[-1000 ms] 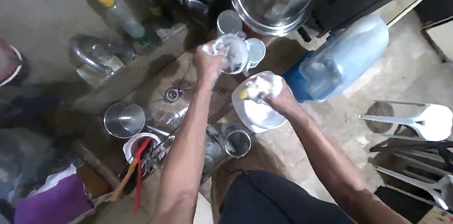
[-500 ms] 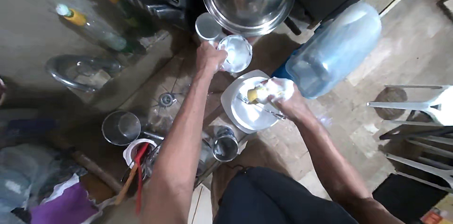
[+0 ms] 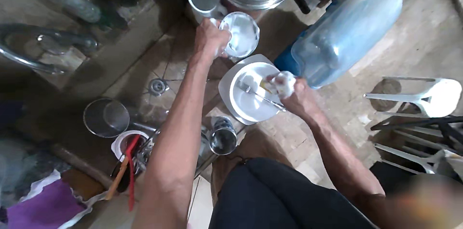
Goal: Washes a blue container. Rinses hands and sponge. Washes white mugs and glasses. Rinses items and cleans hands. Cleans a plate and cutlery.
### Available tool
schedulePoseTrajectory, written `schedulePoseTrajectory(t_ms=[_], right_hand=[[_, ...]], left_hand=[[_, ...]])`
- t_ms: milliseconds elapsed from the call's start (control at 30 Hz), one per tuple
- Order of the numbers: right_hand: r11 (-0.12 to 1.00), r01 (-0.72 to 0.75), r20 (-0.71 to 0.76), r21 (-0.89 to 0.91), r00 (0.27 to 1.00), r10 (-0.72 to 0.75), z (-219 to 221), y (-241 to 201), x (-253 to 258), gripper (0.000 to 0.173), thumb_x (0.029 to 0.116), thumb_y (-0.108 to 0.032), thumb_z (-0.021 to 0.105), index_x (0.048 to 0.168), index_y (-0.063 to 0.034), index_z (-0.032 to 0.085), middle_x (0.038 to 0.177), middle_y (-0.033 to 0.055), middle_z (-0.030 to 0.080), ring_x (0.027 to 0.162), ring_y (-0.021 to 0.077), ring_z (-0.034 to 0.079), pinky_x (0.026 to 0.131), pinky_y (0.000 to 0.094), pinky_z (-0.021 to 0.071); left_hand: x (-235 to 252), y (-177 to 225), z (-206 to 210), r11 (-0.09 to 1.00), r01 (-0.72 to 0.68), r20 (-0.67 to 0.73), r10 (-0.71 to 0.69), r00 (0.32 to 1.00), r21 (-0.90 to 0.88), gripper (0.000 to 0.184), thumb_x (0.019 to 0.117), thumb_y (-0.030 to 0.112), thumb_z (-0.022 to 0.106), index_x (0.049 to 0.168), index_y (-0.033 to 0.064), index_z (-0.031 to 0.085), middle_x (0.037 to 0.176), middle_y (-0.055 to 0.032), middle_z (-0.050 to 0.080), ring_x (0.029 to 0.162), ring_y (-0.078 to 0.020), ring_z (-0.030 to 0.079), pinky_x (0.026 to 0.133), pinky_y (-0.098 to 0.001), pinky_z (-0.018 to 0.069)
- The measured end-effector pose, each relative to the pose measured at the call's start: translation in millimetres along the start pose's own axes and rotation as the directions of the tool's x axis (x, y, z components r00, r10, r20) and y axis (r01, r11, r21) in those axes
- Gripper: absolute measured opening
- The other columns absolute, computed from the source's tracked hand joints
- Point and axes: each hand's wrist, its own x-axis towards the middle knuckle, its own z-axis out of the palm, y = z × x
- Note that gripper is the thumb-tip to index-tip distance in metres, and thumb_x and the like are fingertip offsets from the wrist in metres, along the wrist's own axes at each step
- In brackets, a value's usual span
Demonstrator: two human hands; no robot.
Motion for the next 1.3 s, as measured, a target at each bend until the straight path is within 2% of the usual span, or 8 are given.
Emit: schedulePoseTrajectory(t_ms=[100,200,433,633,833,1000,1167,1300], right_hand=[[0.999,-0.006,0.028,-0.041,1.0,0.007,9.2,5.3,-4.0,0.026,0.0933,-0.01,0.068,0.119,-0.0103,0.072,0.108,0.0157,0.072,0.094,0.0342,0.071,0.08,0.0594,0.0559],[0.998,0.024,0.001,-0.054,1.0,-0.024,14.5,6.5,-2.3,0.025,0.0934,-0.012,0.068,0.118,-0.0105,0.074,0.106,0.0152,0.073,0.093,0.0335,0.072,0.079,0.0583,0.0563],[0.998,0.041,0.015,-0.049,0.999,-0.04,7.8,1.2,-6.8,0.03,0.0898,-0.013,0.07,0.119,-0.0094,0.072,0.105,0.0151,0.072,0.092,0.0325,0.071,0.079,0.057,0.0562],[0.997,-0.067,-0.019,-0.022,0.998,0.067,4.6,5.7,-16.0,0.043,0.0861,-0.018,0.077,0.127,-0.0117,0.067,0.108,0.0159,0.072,0.093,0.0341,0.071,0.078,0.0597,0.0562],[0.994,-0.08,-0.009,-0.081,0.997,0.079,8.3,19.4,-21.9,0.04,0.0861,-0.027,0.076,0.121,-0.0086,0.072,0.104,0.0159,0.074,0.094,0.0358,0.072,0.081,0.06,0.0568],[0.996,-0.084,0.025,-0.032,0.996,0.084,15.2,19.3,-21.8,0.04,0.086,-0.029,0.076,0.121,-0.0109,0.072,0.103,0.014,0.074,0.093,0.0326,0.072,0.081,0.0577,0.0576],[0.999,-0.041,0.029,0.022,0.999,0.04,16.6,15.3,-20.5,0.039,0.0859,-0.029,0.076,0.119,-0.0097,0.072,0.105,0.0121,0.074,0.095,0.0292,0.072,0.084,0.0544,0.0584],[0.998,-0.038,0.046,0.052,0.998,0.036,16.8,20.8,-25.8,0.039,0.0874,-0.029,0.075,0.121,-0.0106,0.072,0.107,0.0111,0.074,0.097,0.0271,0.072,0.086,0.0514,0.0587]], left_hand=[[2.7,1.2,2.1,0.998,0.045,0.036,-0.043,0.998,-0.051,0.036,0.0969,0.019,0.063,0.13,0.0053,0.062,0.122,-0.0193,0.065,0.1,-0.0281,0.07,0.084,-0.0489,0.0611],[5.4,4.7,1.0,0.998,0.056,0.058,-0.056,0.997,0.0,0.036,0.0947,0.019,0.064,0.127,0.0023,0.06,0.119,-0.0198,0.066,0.098,-0.0284,0.072,0.082,-0.0501,0.0618],[1.4,11.8,-3.9,0.996,0.092,0.153,-0.093,0.984,0.014,0.04,0.0973,0.015,0.059,0.135,0.0026,0.053,0.12,-0.0191,0.065,0.09,-0.0252,0.073,0.075,-0.0435,0.064],[-5.8,-0.2,-8.0,0.997,0.05,0.106,-0.043,0.993,-0.067,0.036,0.0958,0.011,0.06,0.13,-0.0001,0.056,0.119,-0.0182,0.066,0.087,-0.0229,0.075,0.072,-0.0413,0.0658],[-42.8,-2.0,-11.5,0.995,-0.057,-0.09,0.064,0.994,0.085,0.033,0.0996,0.031,0.064,0.115,0.0019,0.069,0.112,-0.019,0.069,0.102,-0.0294,0.068,0.091,-0.0528,0.0544],[-58.8,20.2,19.4,0.929,-0.273,-0.038,0.291,0.956,0.249,0.026,0.0989,0.023,0.063,0.108,0.0013,0.072,0.106,-0.0195,0.072,0.104,-0.0343,0.068,0.094,-0.0553,0.0519],[-29.0,43.4,74.7,0.831,-0.355,0.032,0.378,0.925,0.428,0.03,0.0991,0.016,0.059,0.123,0.002,0.068,0.116,-0.0221,0.069,0.113,-0.0394,0.066,0.097,-0.0557,0.0522],[-9.8,53.4,100.0,0.84,-0.26,0.03,0.28,0.959,0.476,0.049,0.0967,0.009,0.059,0.145,0.0019,0.052,0.121,-0.0251,0.067,0.114,-0.0416,0.066,0.096,-0.0562,0.0539]])
